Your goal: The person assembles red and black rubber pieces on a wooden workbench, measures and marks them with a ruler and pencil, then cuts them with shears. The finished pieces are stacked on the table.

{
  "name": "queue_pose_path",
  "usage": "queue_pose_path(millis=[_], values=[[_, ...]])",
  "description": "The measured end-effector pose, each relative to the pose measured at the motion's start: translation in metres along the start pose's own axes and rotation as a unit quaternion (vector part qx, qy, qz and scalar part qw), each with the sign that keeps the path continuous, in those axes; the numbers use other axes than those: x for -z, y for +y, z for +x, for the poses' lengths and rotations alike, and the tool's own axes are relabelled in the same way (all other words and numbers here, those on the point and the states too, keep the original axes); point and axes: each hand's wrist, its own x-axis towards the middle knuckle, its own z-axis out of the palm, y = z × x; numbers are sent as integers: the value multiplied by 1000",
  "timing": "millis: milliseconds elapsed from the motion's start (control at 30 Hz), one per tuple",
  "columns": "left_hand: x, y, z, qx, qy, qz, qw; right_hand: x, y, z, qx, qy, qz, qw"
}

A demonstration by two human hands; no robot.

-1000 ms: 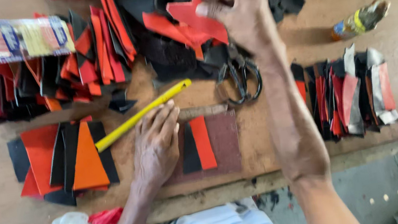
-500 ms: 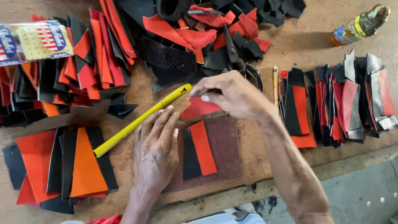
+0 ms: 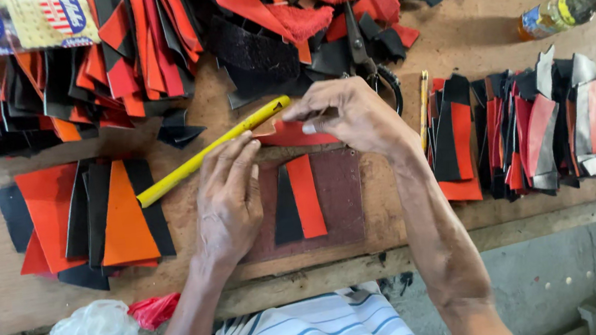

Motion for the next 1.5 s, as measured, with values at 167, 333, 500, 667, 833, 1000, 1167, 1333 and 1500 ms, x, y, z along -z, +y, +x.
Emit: queue_pose_path(millis=[167,333,500,667,833,1000,1167,1333,1500], values=[[5,6,-13,-35,43,-7,998,2,5,-3,-50,-15,26,998],[-2,30,-40,-94,-55,-2,994,8,6,-7,-26,-24,47,998],[-11,32,-46,-116,-111,52,986,13,5,-12,-49,-29,86,995],[-15,30,-51,-120,-128,87,981,1,7,-7,-3,-18,-71,997],[-23,38,-60,-101,-134,137,976,-3,6,-7,-28,-25,-74,996],[-25,38,-59,-86,-158,156,971,-1,5,-6,-16,-29,-42,999],[-24,38,-57,-85,-183,170,965,-2,8,-6,-23,-22,-5,999],[-25,38,-57,-81,-181,161,967,-4,9,-5,-49,-10,-18,999],[-27,38,-57,-61,-188,148,969,-5,5,-5,-26,0,-66,997]])
